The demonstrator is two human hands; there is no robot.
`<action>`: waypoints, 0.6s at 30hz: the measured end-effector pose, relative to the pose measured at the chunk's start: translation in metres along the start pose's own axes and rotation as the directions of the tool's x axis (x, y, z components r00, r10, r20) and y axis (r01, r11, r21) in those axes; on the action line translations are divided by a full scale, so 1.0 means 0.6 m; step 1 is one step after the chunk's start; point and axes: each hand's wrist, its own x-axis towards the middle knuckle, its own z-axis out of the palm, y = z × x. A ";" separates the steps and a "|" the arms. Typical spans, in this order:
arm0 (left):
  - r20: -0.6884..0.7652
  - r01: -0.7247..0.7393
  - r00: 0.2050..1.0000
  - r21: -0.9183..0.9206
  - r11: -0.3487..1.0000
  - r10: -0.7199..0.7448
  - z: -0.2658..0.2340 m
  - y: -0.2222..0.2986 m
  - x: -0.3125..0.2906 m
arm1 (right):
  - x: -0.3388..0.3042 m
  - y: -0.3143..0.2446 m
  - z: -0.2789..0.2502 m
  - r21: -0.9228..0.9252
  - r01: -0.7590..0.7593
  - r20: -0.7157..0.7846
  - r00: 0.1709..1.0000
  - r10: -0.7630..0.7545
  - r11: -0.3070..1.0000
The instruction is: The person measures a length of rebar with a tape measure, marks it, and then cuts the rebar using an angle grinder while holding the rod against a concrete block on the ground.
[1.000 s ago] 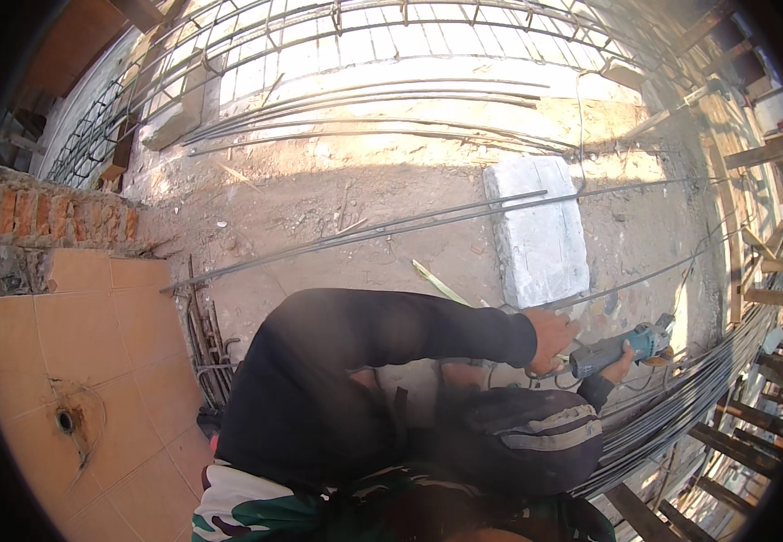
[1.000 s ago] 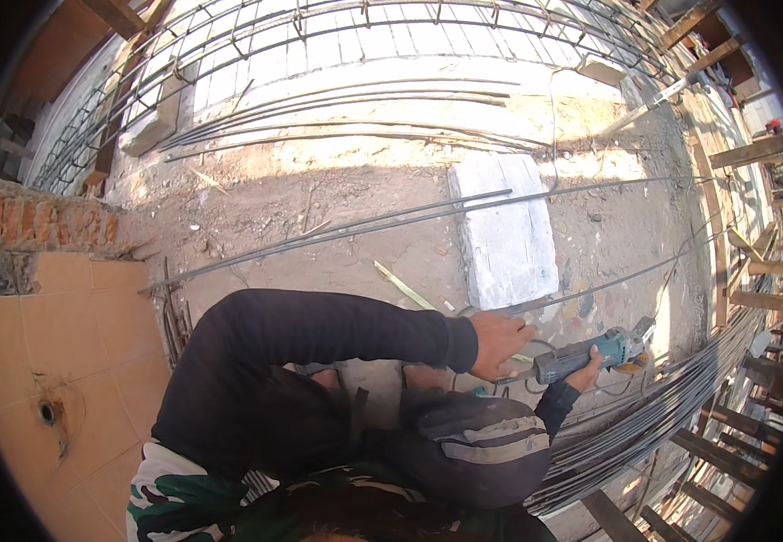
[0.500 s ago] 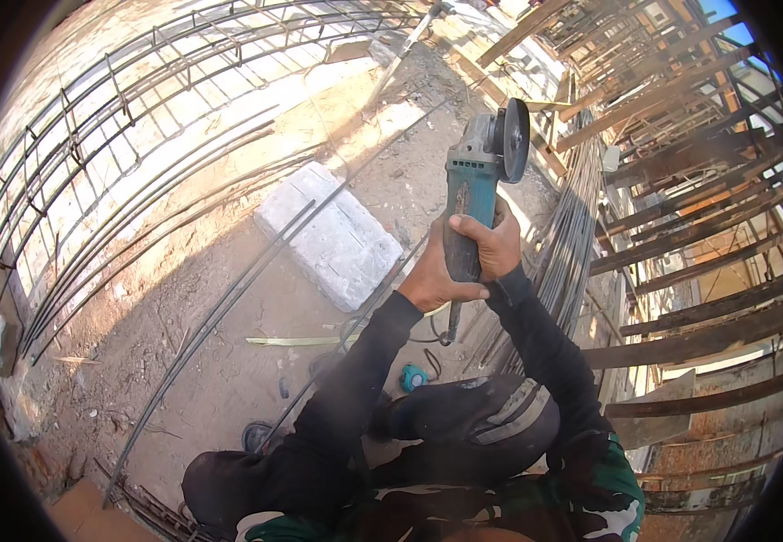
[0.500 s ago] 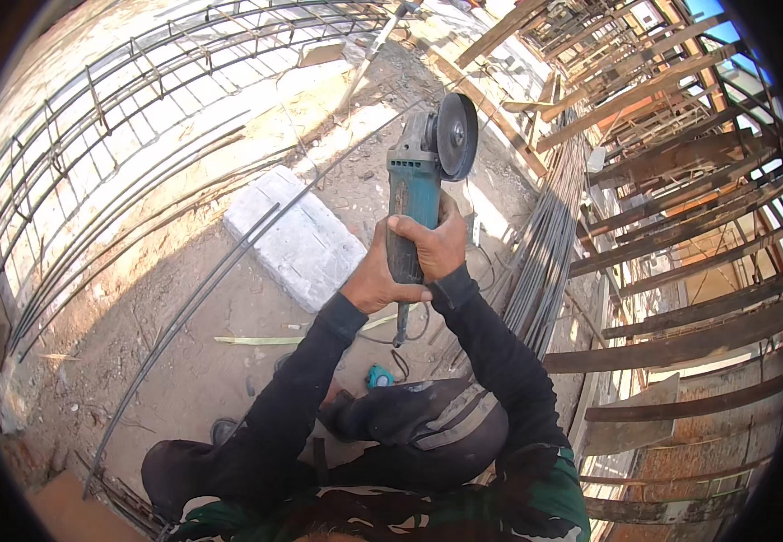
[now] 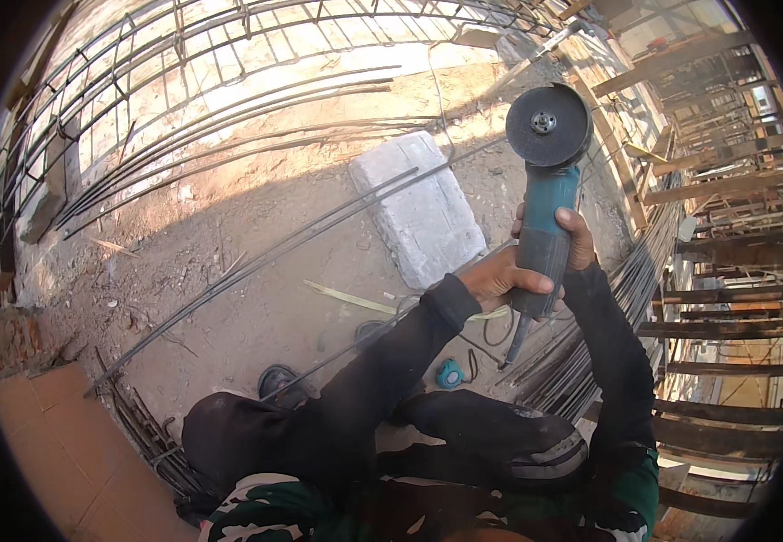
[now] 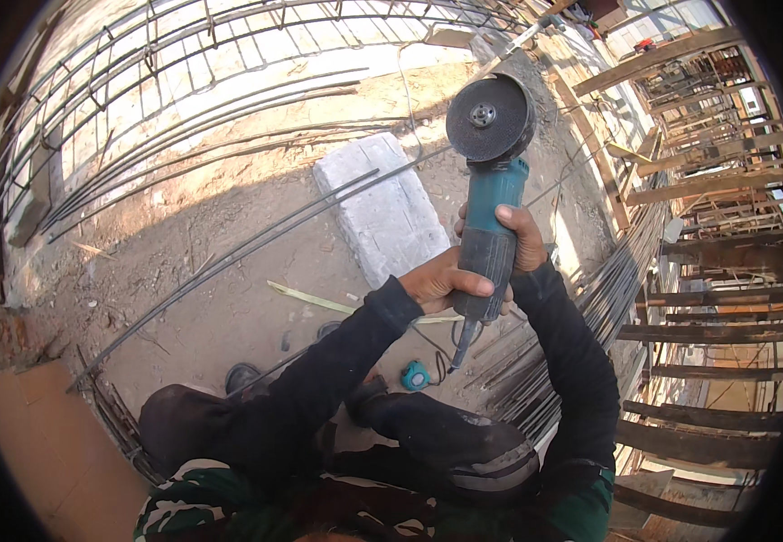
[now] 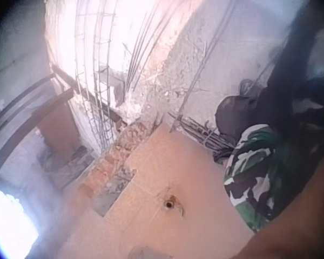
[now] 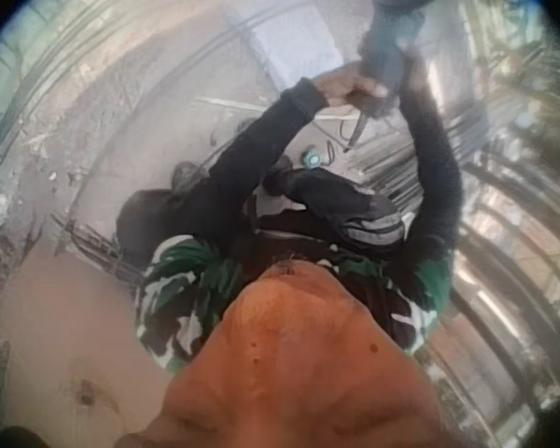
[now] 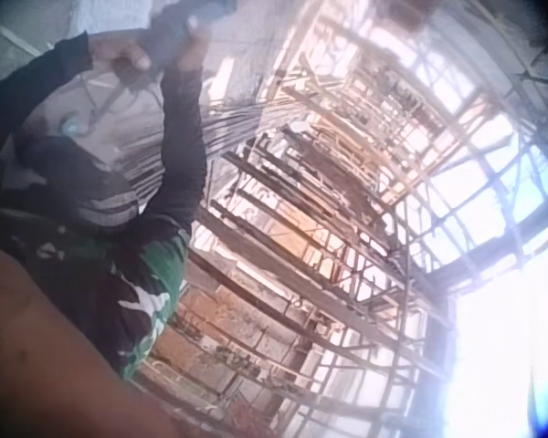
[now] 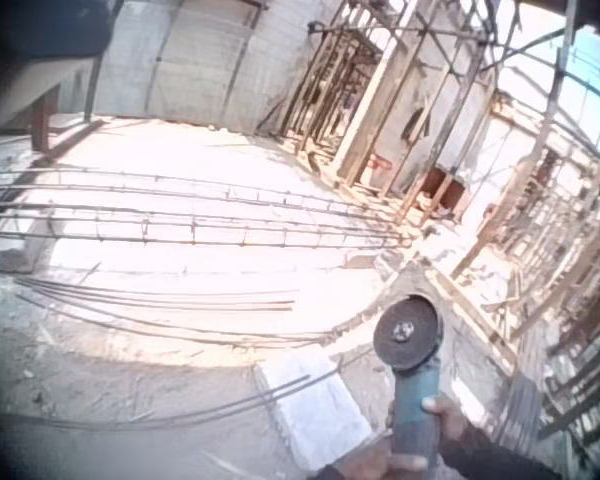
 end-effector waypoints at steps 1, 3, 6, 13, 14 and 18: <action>-0.066 0.025 0.998 0.031 0.999 -0.023 -0.003 0.002 0.002 | 0.007 0.004 0.000 0.016 -0.024 -0.043 0.999 0.025 1.000; -0.243 -0.032 0.965 0.255 0.966 0.096 -0.012 0.004 -0.006 | 0.035 0.018 0.001 -0.059 0.008 -0.052 0.999 -0.011 0.998; -0.379 -0.011 0.846 0.690 0.724 0.374 -0.039 -0.012 -0.022 | 0.071 0.059 -0.008 -0.194 0.133 -0.091 0.984 -0.153 0.972; -0.185 -0.107 0.938 0.650 0.752 0.294 -0.071 -0.034 -0.056 | 0.064 0.122 -0.039 0.267 0.150 0.135 0.972 -0.191 0.952; -0.195 -0.107 0.935 0.638 0.763 0.295 -0.075 -0.035 -0.070 | 0.068 0.134 -0.031 0.301 0.129 0.225 0.953 -0.202 0.945; -0.218 -0.081 0.942 0.591 0.802 0.256 -0.078 -0.029 -0.088 | 0.066 0.146 -0.002 0.370 0.106 0.235 0.950 -0.204 0.923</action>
